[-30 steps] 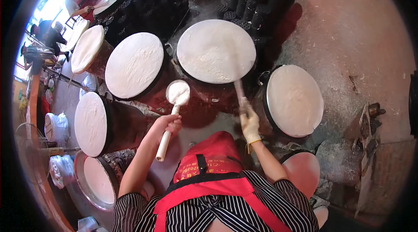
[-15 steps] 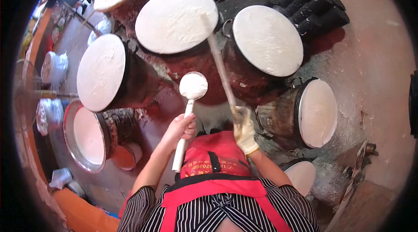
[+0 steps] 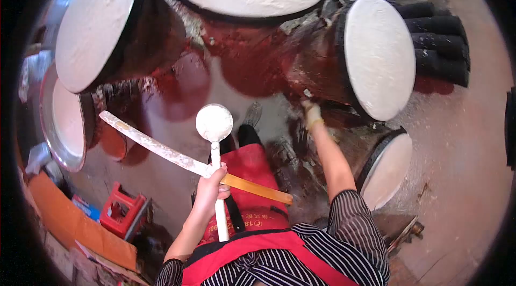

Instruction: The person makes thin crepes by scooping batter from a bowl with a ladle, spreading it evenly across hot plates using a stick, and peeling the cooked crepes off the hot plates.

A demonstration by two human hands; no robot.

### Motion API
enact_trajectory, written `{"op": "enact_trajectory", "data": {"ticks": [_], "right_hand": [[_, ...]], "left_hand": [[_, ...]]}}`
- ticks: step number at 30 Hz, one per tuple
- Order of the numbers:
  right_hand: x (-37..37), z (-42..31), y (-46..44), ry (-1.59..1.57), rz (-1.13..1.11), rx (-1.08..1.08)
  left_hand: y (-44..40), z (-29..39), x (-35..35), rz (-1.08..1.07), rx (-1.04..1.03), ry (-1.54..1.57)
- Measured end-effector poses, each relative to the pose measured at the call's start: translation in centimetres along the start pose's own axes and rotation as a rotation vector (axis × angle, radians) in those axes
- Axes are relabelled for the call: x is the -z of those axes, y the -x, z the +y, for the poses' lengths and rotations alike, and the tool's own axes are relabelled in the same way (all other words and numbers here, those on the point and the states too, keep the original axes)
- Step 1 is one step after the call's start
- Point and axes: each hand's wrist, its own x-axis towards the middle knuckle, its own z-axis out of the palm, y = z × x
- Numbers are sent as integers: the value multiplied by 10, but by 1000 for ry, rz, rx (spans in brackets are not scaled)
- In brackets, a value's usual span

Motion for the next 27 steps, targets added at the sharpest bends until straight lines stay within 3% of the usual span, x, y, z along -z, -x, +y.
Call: {"op": "enact_trajectory", "data": {"ticks": [1, 3, 4, 6, 13, 17, 21, 23, 24, 25, 26, 27], "right_hand": [[12, 1, -38, -29, 110, -12], [-5, -21, -46, -320, 79, -15], [-8, -20, -56, -311, 77, -31], [-11, -24, -74, -571, 180, -50], [14, -12, -107, -578, 81, -77], [25, -5, -118, -450, -1, -33], [16, -18, -64, -324, 23, -43], [-7, -25, 26, 389, 50, 209], [-12, -17, 52, 700, -14, 135], [-6, -8, 77, 1246, -469, 611], [-22, -4, 131, 1292, -583, 453], [-59, -44, 253, 679, -885, 487]], "left_hand": [[-1, -1, -1, 27, 12, 15], [0, 4, -8, 87, 6, 32], [-1, 3, -10, 86, 0, 53], [-5, 2, -16, 95, -2, 78], [3, 9, -29, 43, -39, 119], [8, 11, -33, 54, -36, 94], [17, 8, -38, 49, -49, -9], [18, 1, -38, 16, -92, -81], [20, 0, -39, -16, -94, -122], [21, 0, -41, -35, -107, -188], [23, 0, -45, -57, -121, -253], [31, 1, -49, -85, -137, -321]]}}
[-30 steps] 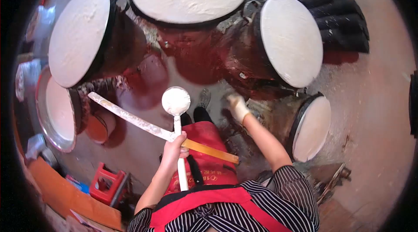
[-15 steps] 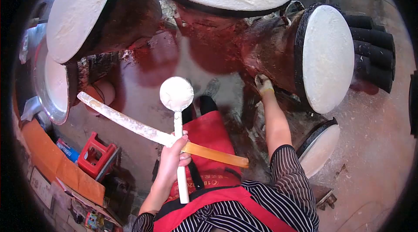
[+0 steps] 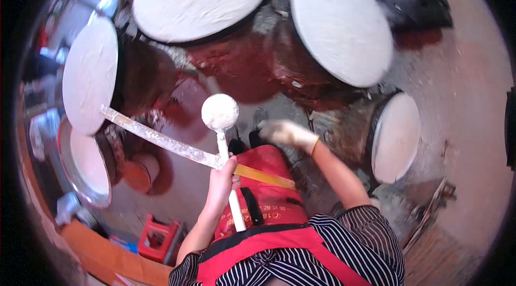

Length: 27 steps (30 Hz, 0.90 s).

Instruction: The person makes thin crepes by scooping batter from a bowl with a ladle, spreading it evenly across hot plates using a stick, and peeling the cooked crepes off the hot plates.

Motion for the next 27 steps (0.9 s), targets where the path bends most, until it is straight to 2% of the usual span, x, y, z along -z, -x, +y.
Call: {"op": "enact_trajectory", "data": {"ticks": [1, 2, 3, 4, 6, 8, 9, 10, 11, 12, 13, 14, 16, 17, 19, 20, 22, 23, 24, 26, 27], "right_hand": [[-35, -19, 16, 12, -124, 66], [-71, -67, 35, 117, -84, -48], [-101, -127, 51, 466, 57, -52], [-131, -120, 62, 571, 255, -47], [-148, -106, 75, 548, 775, 325], [-134, -111, 108, 379, 985, 99], [-121, -79, 115, 128, 1172, 263], [-107, -73, 145, -53, 1196, 107], [-96, -79, 172, 206, 1391, 150], [-78, -73, 197, 412, 1461, -56], [-62, -69, 221, 609, 1470, -267], [-49, -72, 238, 907, 1523, -387], [-33, -80, 256, 983, 1578, -558], [-25, -85, 266, 978, 1598, -552], [-11, -89, 278, 1174, 1631, -548], [-2, -83, 283, 1161, 1646, -544], [28, -50, 307, 1063, 1490, -679], [34, -40, 312, 1175, 1589, -523], [36, -42, 326, 1171, 1592, -529], [54, -47, 346, 983, 1572, -719], [68, -50, 364, 899, 1681, -664]], "left_hand": [[6, 6, -8, -1, -21, -84], [9, 7, -12, -43, -36, -128], [17, 13, -16, -115, -64, -187], [24, 17, -25, -193, -88, -255], [37, 26, -44, -369, -115, -306], [35, 33, -55, -615, 59, -153], [50, 37, -70, -597, 113, -182], [69, 42, -81, -567, 160, -207], [71, 41, -81, -613, 214, -153], [81, 42, -87, -627, 213, -191], [92, 42, -92, -612, 190, -255], [104, 48, -99, -596, 171, -310], [114, 44, -103, -623, 182, -289], [121, 43, -110, -617, 219, -247], [130, 41, -117, -639, 315, -139], [133, 38, -127, -634, 338, -119], [137, 19, -165, -605, 287, -212], [137, 17, -173, -609, 283, -220], [143, 11, -179, -612, 278, -241], [139, 9, -193, -617, 274, -278], [131, 9, -202, -631, 281, -332]]}}
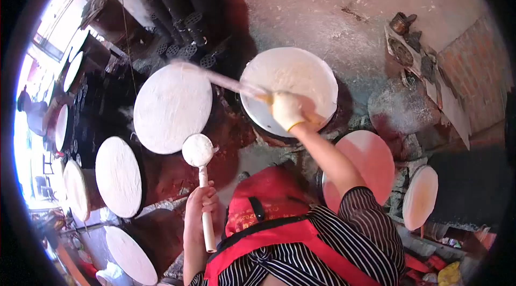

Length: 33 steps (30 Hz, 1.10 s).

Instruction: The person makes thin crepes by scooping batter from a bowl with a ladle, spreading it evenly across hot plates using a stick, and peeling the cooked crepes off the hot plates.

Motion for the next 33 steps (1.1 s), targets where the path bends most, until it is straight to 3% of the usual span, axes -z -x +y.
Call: {"op": "enact_trajectory", "data": {"ticks": [2, 3, 4, 5, 6, 7, 8, 10, 11, 12, 13, 15, 16, 17, 18, 19, 20, 22, 23, 24, 25, 26, 28, 30, 32, 33], "right_hand": [[73, 16, -16, -209, 148, -113], [92, 36, -19, -491, 256, -198], [123, 66, -24, -471, 142, -333], [124, 111, -29, -353, 303, -309], [167, 132, -18, -201, 264, -434], [179, 183, -8, -429, 428, -342], [225, 199, 9, -458, 517, -491], [307, 227, 67, 34, 678, -908], [336, 280, 114, -102, 742, -947], [370, 312, 160, -192, 944, -1018], [397, 328, 216, -523, 1108, -909], [469, 273, 306, -786, 1323, -715], [483, 270, 351, -846, 1383, -741], [501, 269, 400, -895, 1446, -766], [509, 292, 457, -1003, 1484, -804], [504, 338, 534, -1002, 1438, -681], [483, 381, 638, -868, 1618, -761], [457, 341, 627, -1020, 1738, -824], [424, 408, 688, -1112, 1761, -806], [407, 386, 685, -1153, 1749, -799], [380, 415, 719, -1210, 1795, -845], [334, 466, 754, -1149, 1846, -738], [268, 492, 775, -1004, 2036, -1005], [214, 510, 792, -1193, 2232, -1036], [148, 539, 825, -1145, 2200, -1514], [146, 534, 817, -1160, 2193, -1517]], "left_hand": [[-9, 16, -8, -20, 46, -84], [-17, 23, -14, -14, 64, -142], [-25, 28, -15, -35, 92, -178], [-36, 34, -16, -62, 119, -212], [-44, 40, -19, -75, 139, -232], [-53, 45, -23, -85, 164, -294], [-55, 49, -31, -101, 205, -344], [-72, 47, -36, -171, 258, -406], [-81, 45, -34, -215, 288, -397], [-89, 44, -32, -240, 360, -350], [-85, 40, -44, -246, 392, -335], [-96, 38, -33, -339, 520, -229], [-93, 36, -38, -322, 617, -118], [-88, 36, -47, -218, 508, -329], [-77, 25, -52, -349, 691, 12], [-75, 21, -55, -290, 673, -31], [-55, 4, -76, -319, 706, -1], [-44, -9, -82, -239, 653, 86], [-41, -12, -84, -222, 744, 156], [-47, -13, -73, -292, 707, 104], [-46, -24, -68, -361, 661, 53], [-42, -35, -71, -357, 605, 13], [-33, -61, -84, -296, 510, -70], [-18, -94, -94, -262, 402, -167], [-6, -110, -99, -235, 339, -247], [0, -114, -101, -224, 303, -280]]}}
